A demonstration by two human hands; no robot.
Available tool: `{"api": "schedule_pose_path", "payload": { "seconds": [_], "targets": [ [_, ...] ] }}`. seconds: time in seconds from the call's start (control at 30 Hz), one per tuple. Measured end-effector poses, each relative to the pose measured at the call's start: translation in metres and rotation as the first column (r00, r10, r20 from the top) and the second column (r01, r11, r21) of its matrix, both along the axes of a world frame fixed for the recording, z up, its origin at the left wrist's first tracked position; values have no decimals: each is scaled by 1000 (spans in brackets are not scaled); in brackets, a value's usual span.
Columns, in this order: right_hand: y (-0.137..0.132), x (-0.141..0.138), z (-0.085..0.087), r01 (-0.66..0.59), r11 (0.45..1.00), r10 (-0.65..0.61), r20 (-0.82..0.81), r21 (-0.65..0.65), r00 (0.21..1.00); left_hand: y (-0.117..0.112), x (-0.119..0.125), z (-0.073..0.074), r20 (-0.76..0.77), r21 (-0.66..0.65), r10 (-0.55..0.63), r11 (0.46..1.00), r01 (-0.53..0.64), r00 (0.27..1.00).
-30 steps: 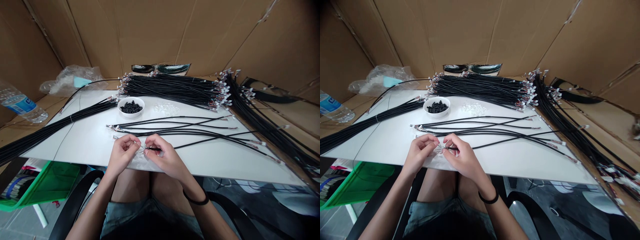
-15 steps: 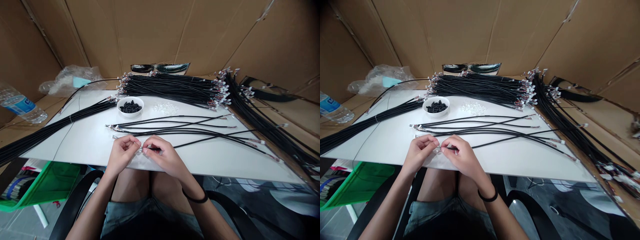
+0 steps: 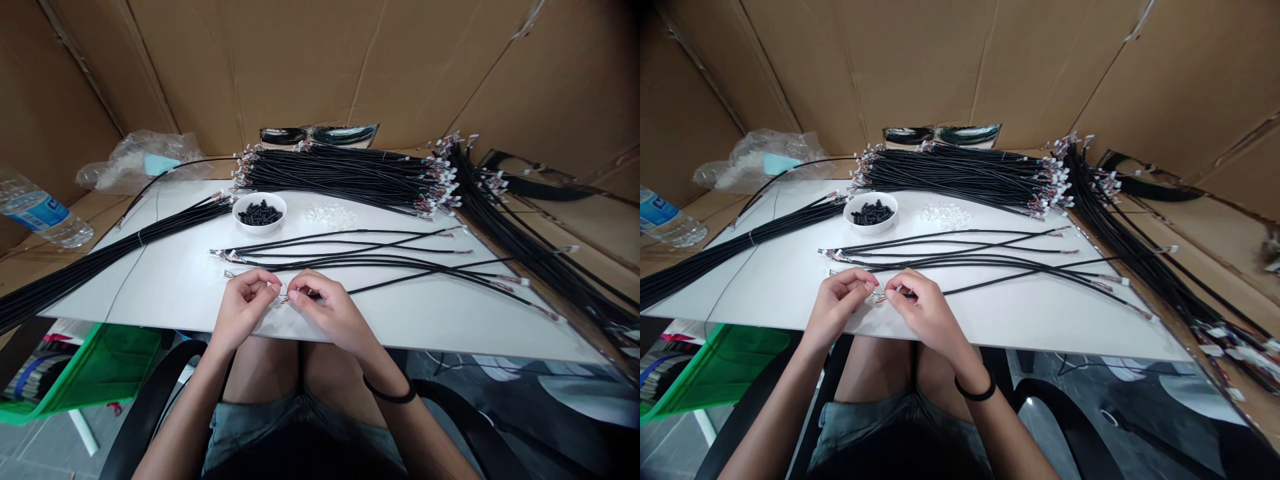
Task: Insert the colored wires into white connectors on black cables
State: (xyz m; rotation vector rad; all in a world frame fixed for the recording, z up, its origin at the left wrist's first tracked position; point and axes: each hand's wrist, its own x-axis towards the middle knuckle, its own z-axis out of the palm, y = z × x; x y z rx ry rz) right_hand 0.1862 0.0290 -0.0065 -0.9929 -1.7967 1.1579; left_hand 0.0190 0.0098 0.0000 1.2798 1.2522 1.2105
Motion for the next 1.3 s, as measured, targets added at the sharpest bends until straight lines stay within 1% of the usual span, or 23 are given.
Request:
{"api": "schedule_pose_path", "payload": {
  "seconds": [0.9, 1.3],
  "targets": [
    [-2, -1, 1, 0, 999, 1, 15, -34, 1000, 1, 0, 1, 9, 22, 6, 1000, -6, 1000],
    [-2, -2, 2, 7, 999, -6, 19, -37, 1000, 3, 0, 1, 7, -16, 1, 1000, -1, 1000]
  ]
}}
